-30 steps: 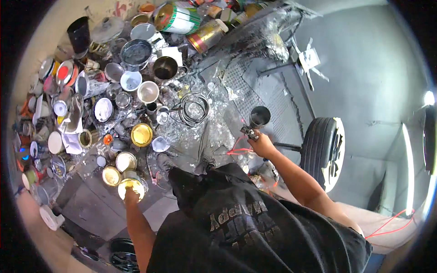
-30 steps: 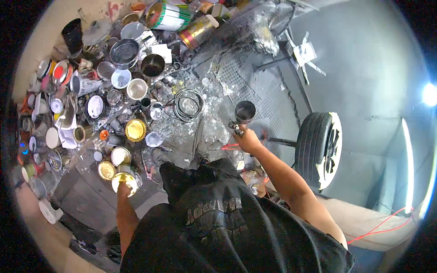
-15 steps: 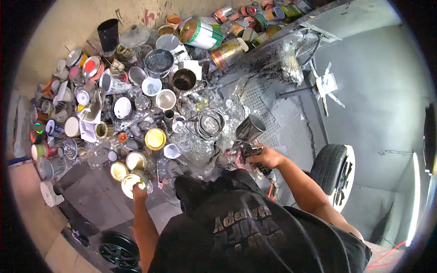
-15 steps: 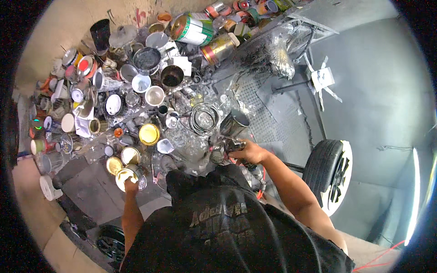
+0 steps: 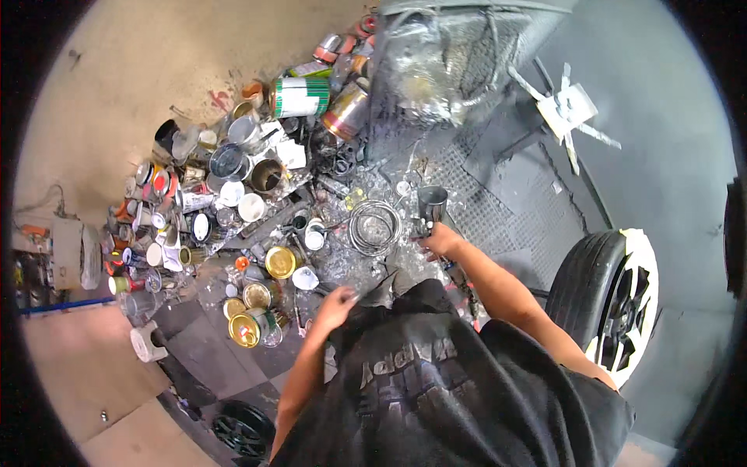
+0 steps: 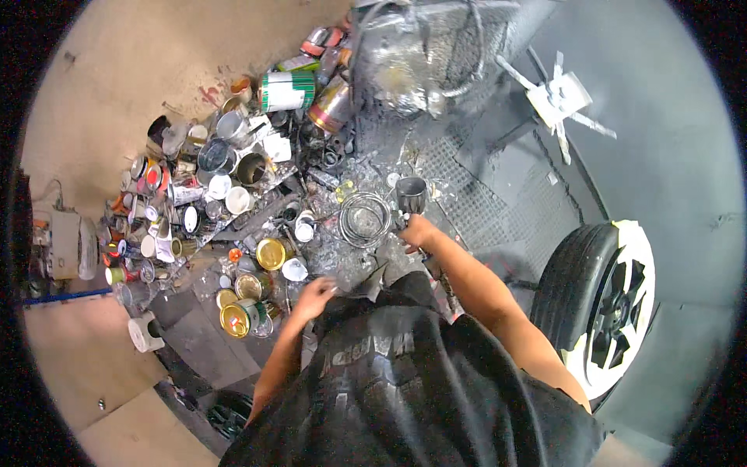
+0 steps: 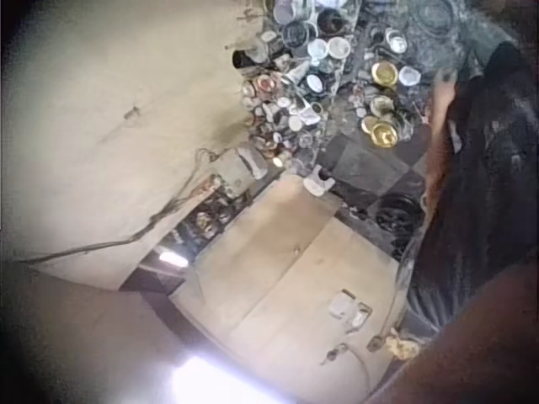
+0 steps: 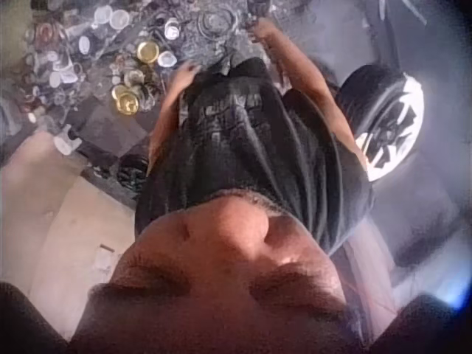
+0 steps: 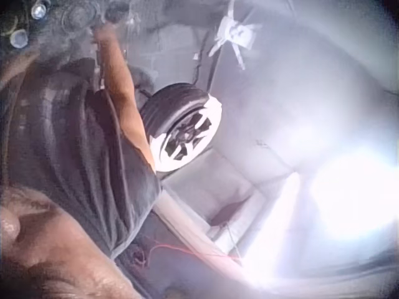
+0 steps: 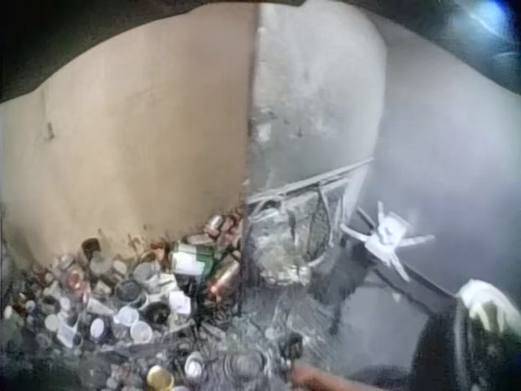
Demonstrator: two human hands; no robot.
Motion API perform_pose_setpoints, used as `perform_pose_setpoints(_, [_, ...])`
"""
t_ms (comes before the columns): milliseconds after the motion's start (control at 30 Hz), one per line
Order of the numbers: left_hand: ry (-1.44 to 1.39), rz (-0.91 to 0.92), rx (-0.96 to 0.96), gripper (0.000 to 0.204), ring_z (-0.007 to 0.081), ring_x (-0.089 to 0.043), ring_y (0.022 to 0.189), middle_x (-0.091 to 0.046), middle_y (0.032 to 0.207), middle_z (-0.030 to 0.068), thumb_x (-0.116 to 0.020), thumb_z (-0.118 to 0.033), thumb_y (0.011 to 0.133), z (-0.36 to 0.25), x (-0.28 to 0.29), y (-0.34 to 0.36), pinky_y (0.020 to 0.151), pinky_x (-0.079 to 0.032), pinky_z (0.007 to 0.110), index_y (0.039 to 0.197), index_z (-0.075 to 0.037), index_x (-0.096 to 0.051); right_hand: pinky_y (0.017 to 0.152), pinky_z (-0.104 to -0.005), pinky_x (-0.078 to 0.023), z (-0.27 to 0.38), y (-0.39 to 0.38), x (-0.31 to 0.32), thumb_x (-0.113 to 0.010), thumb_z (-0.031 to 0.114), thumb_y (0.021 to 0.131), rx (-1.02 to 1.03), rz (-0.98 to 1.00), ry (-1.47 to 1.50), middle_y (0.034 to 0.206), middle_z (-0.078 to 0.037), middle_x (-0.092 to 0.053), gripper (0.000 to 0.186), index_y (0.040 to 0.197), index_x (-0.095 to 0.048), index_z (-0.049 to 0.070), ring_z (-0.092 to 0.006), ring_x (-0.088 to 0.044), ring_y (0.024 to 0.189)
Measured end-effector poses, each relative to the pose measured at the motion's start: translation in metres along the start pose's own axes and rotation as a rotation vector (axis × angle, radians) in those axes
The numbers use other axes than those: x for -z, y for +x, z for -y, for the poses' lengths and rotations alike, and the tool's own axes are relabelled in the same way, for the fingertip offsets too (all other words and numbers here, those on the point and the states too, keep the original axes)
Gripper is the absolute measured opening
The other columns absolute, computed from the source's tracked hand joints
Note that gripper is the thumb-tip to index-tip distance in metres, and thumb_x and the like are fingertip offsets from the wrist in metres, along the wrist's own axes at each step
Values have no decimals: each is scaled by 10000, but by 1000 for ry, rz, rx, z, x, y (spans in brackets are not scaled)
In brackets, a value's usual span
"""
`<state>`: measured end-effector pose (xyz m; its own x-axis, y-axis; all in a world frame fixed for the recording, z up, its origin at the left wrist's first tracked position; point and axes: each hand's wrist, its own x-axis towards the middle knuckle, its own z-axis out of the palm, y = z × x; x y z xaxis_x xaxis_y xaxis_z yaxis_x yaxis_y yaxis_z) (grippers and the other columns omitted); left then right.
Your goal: The person pours paint from a can into a spray gun, uses the spray gun to paint a car wheel, and then cleans the spray gun components with a cloth.
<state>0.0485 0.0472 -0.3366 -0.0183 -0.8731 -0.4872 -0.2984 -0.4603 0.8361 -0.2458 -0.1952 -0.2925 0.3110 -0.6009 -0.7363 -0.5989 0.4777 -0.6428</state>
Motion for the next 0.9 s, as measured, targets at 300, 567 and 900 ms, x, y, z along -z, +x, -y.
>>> perform_pose_setpoints(300, [-506, 16, 434, 282, 242, -681, 639, -684, 864, 122, -436, -229, 971, -165, -132, 124, 502, -503, 362, 1013, -30, -632, 519, -374, -592, -2, -88, 18, -685, 239, 883, 316, 82, -192, 829, -87, -633, 342, 1143, -617, 29, -207, -645, 692])
perform_pose_setpoints(567, [-928, 35, 602, 233, 183, -509, 485, -576, 652, 49, -426, -183, 966, -104, -146, 134, 436, -415, 342, 817, -107, -588, 832, -481, -536, -19, -70, 7, -664, 325, 882, 346, 19, -507, 973, -264, -690, 377, 1061, -661, -6, -421, -668, 956])
perform_pose_setpoints(900, [-916, 59, 601, 183, 216, -619, 650, -643, 757, 59, -476, -189, 963, -103, -125, 117, 626, -544, 378, 897, -85, -612, 874, -484, -520, -13, -60, -5, -644, 326, 883, 365, 39, -606, 1053, -265, -685, 379, 1100, -675, 18, -421, -653, 1013])
